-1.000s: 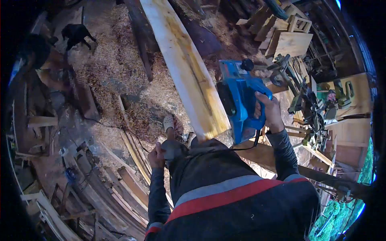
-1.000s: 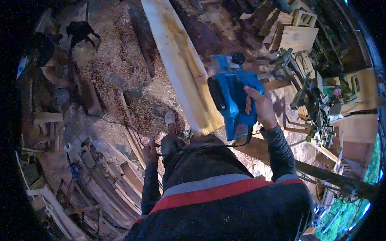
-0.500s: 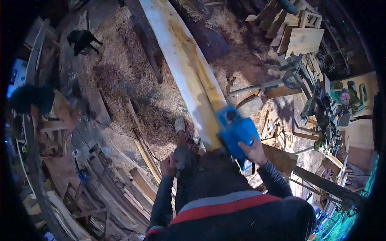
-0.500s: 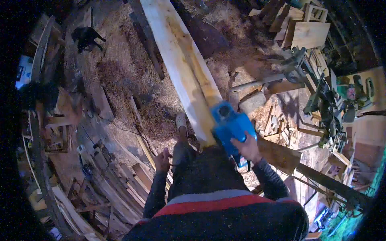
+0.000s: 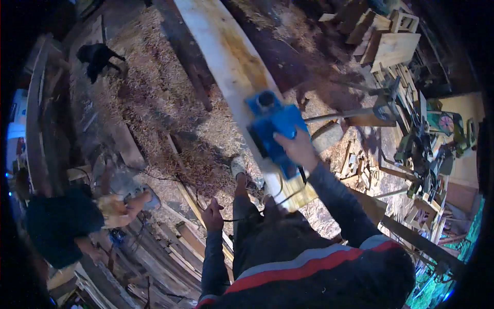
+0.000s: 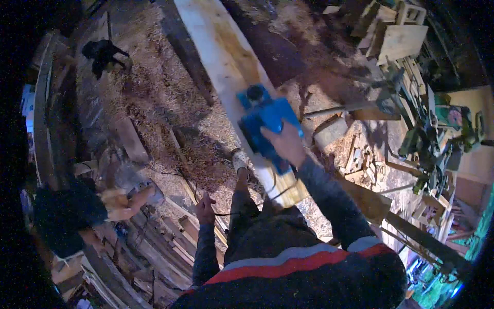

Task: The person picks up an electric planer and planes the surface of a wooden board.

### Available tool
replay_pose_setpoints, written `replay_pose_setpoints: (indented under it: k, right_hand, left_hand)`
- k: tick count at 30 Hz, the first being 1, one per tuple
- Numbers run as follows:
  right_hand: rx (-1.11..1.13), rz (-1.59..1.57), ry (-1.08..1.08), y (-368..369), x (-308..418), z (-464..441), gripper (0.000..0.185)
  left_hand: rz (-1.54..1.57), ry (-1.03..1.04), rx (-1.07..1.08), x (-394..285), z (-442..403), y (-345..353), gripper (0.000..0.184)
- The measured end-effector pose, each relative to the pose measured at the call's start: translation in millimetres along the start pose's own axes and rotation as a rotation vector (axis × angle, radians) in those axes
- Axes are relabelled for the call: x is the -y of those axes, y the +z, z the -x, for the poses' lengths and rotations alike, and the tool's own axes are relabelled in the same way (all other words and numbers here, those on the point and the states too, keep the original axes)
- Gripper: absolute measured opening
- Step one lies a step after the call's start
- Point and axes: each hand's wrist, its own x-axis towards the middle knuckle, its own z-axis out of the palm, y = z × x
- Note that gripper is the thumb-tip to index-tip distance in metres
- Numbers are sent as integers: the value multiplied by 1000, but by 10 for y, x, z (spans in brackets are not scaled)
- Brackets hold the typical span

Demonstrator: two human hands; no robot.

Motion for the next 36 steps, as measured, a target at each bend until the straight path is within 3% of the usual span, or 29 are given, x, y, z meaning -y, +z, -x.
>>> replay_pose_setpoints:
  k: [2, 4, 5, 6, 8, 9, 13, 16, 17, 20, 23, 28, 29, 32, 36]
  right_hand:
    - [-51, -35, -75, 265, 240, -681, 51]
    - [79, -109, 89, 370, 849, -1223, 42]
    - [77, -163, -6, 537, 926, -1603, 31]
    - [71, -220, -95, 673, 968, -1985, 24]
    - [55, -179, -115, 865, 1214, -2647, 21]
    - [80, -183, -139, 979, 1348, -2887, 22]
    - [304, -250, -167, 1054, 1240, -2928, 24]
    - [400, -266, -150, 1112, 988, -2919, 27]
    - [412, -256, -144, 1082, 948, -2780, 28]
    - [423, -236, -116, 888, 703, -2489, 31]
    - [428, -216, -87, 632, 375, -2068, 35]
    - [414, -236, -28, 451, -221, -1189, 40]
    - [316, -81, 36, 384, -375, -844, 39]
    - [168, -56, -143, 138, -994, 434, 35]
    - [36, -297, 43, -136, -1001, 2077, 40]
  left_hand:
    - [81, -35, -93, 8, -91, -86, 56]
    - [127, -33, -170, -66, -134, -198, 54]
    - [160, -105, -168, -19, -147, -251, 54]
    - [154, -6, -227, -115, -117, -305, 53]
    - [225, -196, -168, -31, -101, -300, 48]
    - [462, 105, -112, 255, -135, -113, 40]
    - [379, 204, 21, -90, 25, 98, 25]
    - [235, 347, 5, -90, 149, 131, 30]
    - [224, 342, -78, -26, 267, 49, 30]
    - [111, 288, 7, 93, 509, -73, 25]
    - [89, 352, -335, 464, 794, -75, 32]
    - [22, 231, -192, 744, 1273, -453, 31]
    - [-57, 318, -265, 881, 1351, -424, 31]
    - [-124, 483, -290, 1330, 1597, -155, 29]
    - [-95, 405, -141, 1309, 1803, -70, 27]
